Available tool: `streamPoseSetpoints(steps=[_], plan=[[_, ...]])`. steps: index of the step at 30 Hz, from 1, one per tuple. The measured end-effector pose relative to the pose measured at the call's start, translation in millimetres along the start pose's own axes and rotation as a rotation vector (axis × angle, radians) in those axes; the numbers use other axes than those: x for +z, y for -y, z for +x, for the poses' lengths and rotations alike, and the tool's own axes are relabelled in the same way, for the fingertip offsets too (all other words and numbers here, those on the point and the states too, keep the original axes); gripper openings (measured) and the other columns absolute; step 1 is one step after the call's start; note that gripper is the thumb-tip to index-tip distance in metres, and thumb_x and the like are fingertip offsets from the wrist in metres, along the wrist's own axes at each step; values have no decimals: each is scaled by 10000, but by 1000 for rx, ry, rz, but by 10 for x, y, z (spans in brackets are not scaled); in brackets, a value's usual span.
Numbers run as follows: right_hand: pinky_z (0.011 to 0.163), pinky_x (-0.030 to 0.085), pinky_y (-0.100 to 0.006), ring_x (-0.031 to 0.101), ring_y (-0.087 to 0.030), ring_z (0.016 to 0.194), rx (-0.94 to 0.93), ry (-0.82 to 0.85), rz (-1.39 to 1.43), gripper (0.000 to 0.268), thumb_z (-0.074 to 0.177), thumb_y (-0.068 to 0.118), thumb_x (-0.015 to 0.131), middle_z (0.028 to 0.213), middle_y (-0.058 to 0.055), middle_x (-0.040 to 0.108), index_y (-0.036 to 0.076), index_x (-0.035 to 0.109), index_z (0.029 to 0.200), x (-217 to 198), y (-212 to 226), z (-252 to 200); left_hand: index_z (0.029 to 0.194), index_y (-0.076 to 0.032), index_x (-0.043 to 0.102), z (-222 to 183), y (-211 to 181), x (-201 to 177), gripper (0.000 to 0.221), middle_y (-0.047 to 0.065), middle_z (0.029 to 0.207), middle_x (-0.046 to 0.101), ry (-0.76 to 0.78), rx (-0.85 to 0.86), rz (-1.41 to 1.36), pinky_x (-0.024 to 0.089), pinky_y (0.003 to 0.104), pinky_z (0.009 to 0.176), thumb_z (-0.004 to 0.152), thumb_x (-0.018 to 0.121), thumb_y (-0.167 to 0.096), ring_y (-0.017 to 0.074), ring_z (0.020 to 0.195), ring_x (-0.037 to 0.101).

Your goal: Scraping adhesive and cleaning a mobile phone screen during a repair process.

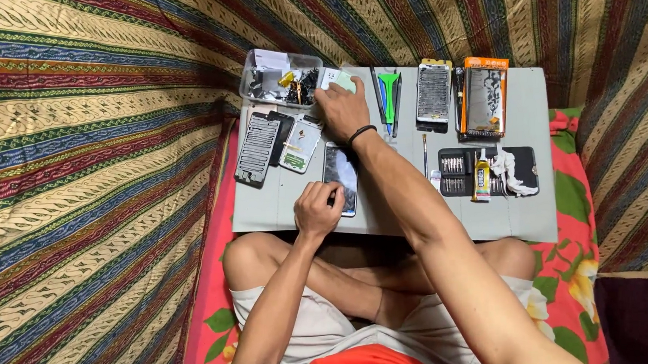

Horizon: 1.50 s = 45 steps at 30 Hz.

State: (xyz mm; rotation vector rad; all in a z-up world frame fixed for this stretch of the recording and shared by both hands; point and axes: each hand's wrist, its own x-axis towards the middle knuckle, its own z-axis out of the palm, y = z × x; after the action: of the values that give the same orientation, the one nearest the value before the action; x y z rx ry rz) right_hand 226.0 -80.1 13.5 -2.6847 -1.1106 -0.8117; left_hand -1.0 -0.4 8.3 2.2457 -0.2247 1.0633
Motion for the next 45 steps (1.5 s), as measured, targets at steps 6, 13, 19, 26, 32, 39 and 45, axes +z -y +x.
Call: streamPoseSetpoints(steps=[6,13,19,26,32,39,45], plan=[[999,330,-574,574,-243,1262,181,105,12,252,993,205,504,1330,43,599,290,526,1229,-527,-35,-69,887,-177,692,-47,27,32,68,-37,655,516,10,-7,22,540,291,601,922,701,-234,193,631,599],[841,513,-469,590,-286,1200,289,14,65,366,901,254,726,1312,-15,603,264,678,1263,-1325,-517,-1129,875,-159,702,-64,-5,-6,59,-17,645,534,48,4,-19,545,295,606,912,717,-202,209,637,618],[823,530,-464,674,-336,955,510,-60,-26,355,907,224,815,1038,-88,672,153,752,1250,-1968,-1167,-2434,894,-160,703,-114,10,24,65,-14,665,537,73,-10,29,534,296,622,918,722,-218,210,662,609],[860,533,-606,624,-437,1105,925,355,47,593,982,513,685,1198,-155,631,209,610,1485,-2133,-1297,-2793,878,-168,704,-78,-27,27,64,-24,660,545,97,-24,74,533,280,622,915,731,-213,194,672,615],[827,565,-560,689,-396,1030,904,305,73,380,1061,372,632,1105,-116,661,206,688,1398,-1820,-1414,-2891,869,-177,698,-65,-23,3,58,-25,657,542,109,-28,63,537,284,630,901,732,-212,199,678,613],[826,570,-449,729,-343,926,846,52,51,116,1003,211,751,925,-87,710,119,763,1073,-1617,-1567,-3162,869,-179,703,-114,5,32,53,-25,655,544,106,-27,58,538,280,637,893,736,-212,197,682,611],[838,537,-559,710,-451,945,905,-88,200,587,942,63,781,946,-213,744,63,489,1451,-1827,-1381,-3032,870,-196,703,-146,47,69,48,-33,654,549,90,-33,55,543,286,638,890,734,-227,192,684,614]])
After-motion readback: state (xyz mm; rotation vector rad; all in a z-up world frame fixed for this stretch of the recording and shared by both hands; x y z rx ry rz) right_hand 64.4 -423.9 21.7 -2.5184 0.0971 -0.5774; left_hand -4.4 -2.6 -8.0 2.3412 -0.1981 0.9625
